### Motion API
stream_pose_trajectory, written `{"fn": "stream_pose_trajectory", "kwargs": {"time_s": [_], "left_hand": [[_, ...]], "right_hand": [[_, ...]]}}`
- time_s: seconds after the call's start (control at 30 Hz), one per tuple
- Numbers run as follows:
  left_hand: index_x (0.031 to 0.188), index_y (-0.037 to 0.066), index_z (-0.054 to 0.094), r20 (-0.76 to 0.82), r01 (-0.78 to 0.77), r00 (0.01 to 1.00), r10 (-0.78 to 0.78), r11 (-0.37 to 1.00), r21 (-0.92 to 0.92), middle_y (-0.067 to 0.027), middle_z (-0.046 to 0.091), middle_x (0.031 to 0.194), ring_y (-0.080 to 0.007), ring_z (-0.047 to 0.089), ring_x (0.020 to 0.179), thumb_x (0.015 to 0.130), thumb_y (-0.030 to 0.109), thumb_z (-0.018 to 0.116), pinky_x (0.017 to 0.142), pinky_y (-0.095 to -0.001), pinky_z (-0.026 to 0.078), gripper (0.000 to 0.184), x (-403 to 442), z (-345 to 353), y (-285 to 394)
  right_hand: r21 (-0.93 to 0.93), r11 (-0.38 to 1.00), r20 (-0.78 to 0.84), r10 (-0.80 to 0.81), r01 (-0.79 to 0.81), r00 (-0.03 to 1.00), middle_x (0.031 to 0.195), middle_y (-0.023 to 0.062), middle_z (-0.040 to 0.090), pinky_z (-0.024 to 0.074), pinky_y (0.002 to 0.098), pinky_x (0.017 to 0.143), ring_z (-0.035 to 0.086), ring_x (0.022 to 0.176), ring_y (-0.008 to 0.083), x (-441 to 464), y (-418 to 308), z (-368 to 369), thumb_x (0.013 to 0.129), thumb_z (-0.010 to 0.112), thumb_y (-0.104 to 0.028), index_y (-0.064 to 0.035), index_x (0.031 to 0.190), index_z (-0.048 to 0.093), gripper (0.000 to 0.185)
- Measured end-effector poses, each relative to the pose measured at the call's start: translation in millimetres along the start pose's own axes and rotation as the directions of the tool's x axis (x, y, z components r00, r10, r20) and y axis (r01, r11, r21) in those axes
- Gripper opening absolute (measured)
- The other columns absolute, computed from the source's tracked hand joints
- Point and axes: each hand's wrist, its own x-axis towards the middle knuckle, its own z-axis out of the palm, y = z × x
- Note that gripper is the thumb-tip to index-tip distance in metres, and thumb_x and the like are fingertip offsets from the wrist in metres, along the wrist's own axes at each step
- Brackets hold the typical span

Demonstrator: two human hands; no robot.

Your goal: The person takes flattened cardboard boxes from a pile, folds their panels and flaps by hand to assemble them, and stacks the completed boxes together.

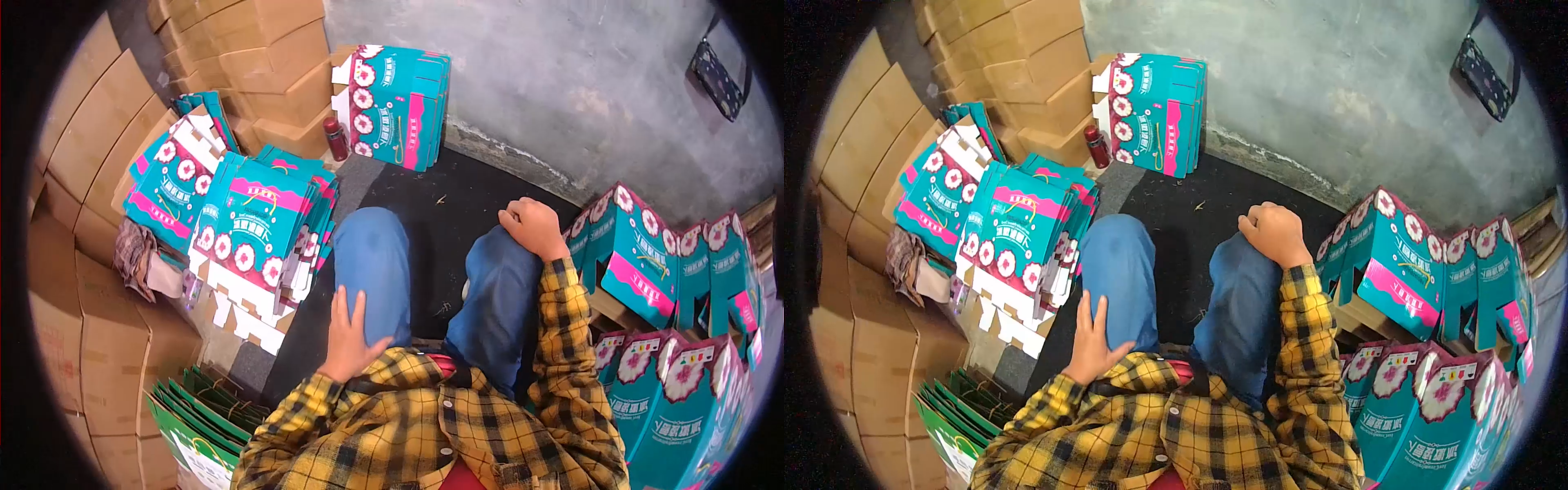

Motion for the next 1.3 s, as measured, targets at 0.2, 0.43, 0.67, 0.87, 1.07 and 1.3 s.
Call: {"fn": "stream_pose_trajectory", "kwargs": {"time_s": [0.2,0.43,0.67,0.87,1.07,1.3], "left_hand": [[0.148,-0.002,0.005,0.180,0.193,0.970,-0.161,0.965,-0.177,-0.0398,0.022,0.141,-0.0526,0.032,0.129,0.069,0.034,0.081,0.105,-0.0456,0.036,0.115,-53,13,-12],[0.144,-0.009,0.009,0.016,0.186,0.982,-0.187,0.967,-0.175,-0.0361,0.025,0.142,-0.0486,0.031,0.131,0.070,0.038,0.081,0.108,-0.0470,0.032,0.114,-25,2,29],[0.144,-0.008,0.017,-0.036,0.111,0.992,-0.117,0.985,-0.130,-0.0342,0.025,0.143,-0.0472,0.031,0.132,0.075,0.045,0.075,0.109,-0.0488,0.028,0.104,-17,-5,26],[0.131,-0.002,0.047,0.119,0.379,0.890,-0.440,0.571,-0.729,-0.0180,0.056,0.126,-0.0320,0.053,0.116,0.094,0.040,0.054,0.099,-0.0374,0.041,0.057,38,41,-59],[0.113,0.007,0.054,0.444,0.053,0.414,-0.794,-0.466,-0.883,-0.0073,0.063,0.100,-0.0193,0.063,0.093,0.095,0.027,0.055,0.082,-0.0357,0.050,0.027,63,99,-220],[0.110,0.008,0.050,0.474,-0.369,0.137,-0.870,-0.489,-0.790,-0.0077,0.058,0.105,-0.0229,0.061,0.096,0.088,0.031,0.066,0.085,-0.0409,0.047,0.036,65,145,-325]], "right_hand": [[-0.380,0.925,-0.123,-0.049,-0.002,0.991,0.083,0.0103,0.062,0.0498,0.0421,0.065,0.060,0.082,0.0293,-3,5,46,0.076,0.062,-0.034,-0.0075,0.075,0.069,0.027],[-0.347,0.929,0.050,-0.118,0.128,0.992,0.084,0.0086,0.063,0.0474,0.0423,0.074,0.059,0.086,0.0270,-12,-3,59,0.074,0.064,-0.033,-0.0090,0.080,0.069,0.025],[-0.360,0.913,0.075,-0.177,0.192,0.981,0.079,0.0091,0.063,0.0476,0.0407,0.071,0.061,0.080,0.0268,-4,-11,62,0.078,0.063,-0.030,-0.0082,0.074,0.066,0.023],[-0.336,0.922,0.159,-0.144,0.190,0.977,0.078,0.0099,0.063,0.0465,0.0417,0.068,0.061,0.078,0.0277,5,-26,73,0.084,0.060,-0.029,-0.0067,0.073,0.063,0.025],[-0.316,0.920,0.208,-0.173,0.234,0.963,0.074,0.0094,0.061,0.0451,0.0409,0.066,0.060,0.073,0.0282,10,-38,78,0.087,0.058,-0.025,-0.0069,0.080,0.060,0.019],[-0.240,0.950,0.296,-0.126,0.201,0.947,0.078,0.0104,0.058,0.0442,0.0429,0.066,0.058,0.077,0.0295,17,-42,81,0.086,0.060,-0.021,-0.0064,0.086,0.058,0.015]]}}
